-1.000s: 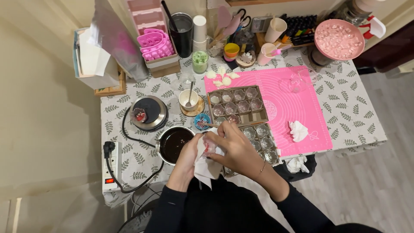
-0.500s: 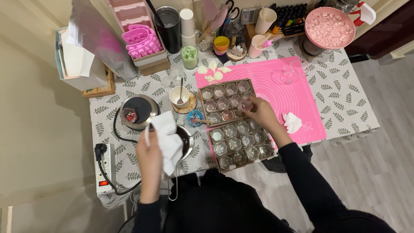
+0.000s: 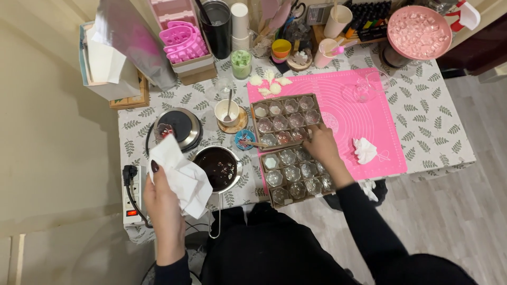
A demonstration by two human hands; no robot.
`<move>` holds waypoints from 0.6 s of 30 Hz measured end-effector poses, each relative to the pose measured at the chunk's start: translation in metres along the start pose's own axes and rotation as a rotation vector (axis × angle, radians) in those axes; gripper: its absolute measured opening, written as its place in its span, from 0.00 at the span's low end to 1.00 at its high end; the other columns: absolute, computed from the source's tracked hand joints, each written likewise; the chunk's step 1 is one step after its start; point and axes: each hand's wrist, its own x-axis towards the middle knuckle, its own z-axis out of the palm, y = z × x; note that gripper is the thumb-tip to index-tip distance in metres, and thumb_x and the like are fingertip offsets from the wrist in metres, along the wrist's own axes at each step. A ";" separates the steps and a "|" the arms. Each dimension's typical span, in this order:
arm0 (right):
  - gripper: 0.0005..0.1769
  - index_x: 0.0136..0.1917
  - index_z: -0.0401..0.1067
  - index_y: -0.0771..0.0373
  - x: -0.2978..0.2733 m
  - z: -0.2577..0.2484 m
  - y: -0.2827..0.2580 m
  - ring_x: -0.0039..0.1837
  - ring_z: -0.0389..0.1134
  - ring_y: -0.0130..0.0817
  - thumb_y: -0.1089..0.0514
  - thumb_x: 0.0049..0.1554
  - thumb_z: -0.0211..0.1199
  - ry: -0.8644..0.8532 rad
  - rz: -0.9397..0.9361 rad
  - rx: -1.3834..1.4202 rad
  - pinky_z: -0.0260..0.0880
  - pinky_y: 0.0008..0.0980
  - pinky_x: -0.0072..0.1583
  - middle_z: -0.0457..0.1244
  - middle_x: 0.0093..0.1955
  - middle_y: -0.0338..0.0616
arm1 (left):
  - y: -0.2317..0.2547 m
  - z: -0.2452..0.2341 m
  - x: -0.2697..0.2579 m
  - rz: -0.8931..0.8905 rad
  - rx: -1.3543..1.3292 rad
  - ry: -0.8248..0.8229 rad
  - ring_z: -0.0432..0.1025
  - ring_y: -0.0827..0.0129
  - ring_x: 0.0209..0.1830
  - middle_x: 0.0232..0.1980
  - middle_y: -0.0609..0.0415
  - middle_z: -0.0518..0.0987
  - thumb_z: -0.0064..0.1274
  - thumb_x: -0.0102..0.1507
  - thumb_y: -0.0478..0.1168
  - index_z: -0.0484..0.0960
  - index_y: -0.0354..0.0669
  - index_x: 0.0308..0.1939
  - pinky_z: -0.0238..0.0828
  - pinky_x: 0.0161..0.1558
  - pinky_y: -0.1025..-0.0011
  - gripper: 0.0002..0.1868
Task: The person holds small glass candle cups, dips and swirls them in a pot of melted dark wax on a hot plate, and places the filled cups into a compartmentalized tray. They use a wooden stick to stir the wax and wipe the cups with a paper tissue.
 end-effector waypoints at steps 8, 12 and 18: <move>0.21 0.59 0.76 0.62 -0.018 -0.046 -0.165 0.43 0.72 0.37 0.55 0.53 0.66 -0.530 -0.116 0.603 0.73 0.34 0.48 0.70 0.47 0.46 | -0.027 -0.048 0.030 -0.062 -0.409 0.109 0.76 0.66 0.59 0.63 0.54 0.79 0.36 0.73 0.49 0.71 0.40 0.67 0.74 0.58 0.65 0.23; 0.22 0.59 0.76 0.61 0.001 -0.033 -0.230 0.48 0.69 0.42 0.54 0.53 0.68 -0.528 -0.273 0.596 0.70 0.39 0.52 0.68 0.46 0.47 | -0.010 -0.075 0.025 -0.037 -0.517 0.251 0.74 0.65 0.61 0.64 0.56 0.78 0.33 0.73 0.53 0.71 0.41 0.69 0.73 0.60 0.64 0.27; 0.30 0.63 0.71 0.62 0.067 0.011 -0.311 0.62 0.60 0.53 0.56 0.48 0.73 -0.284 -0.523 0.459 0.62 0.45 0.64 0.61 0.56 0.53 | -0.012 -0.120 0.021 -0.016 -0.545 0.356 0.75 0.63 0.61 0.64 0.55 0.78 0.33 0.72 0.53 0.71 0.41 0.68 0.71 0.62 0.63 0.28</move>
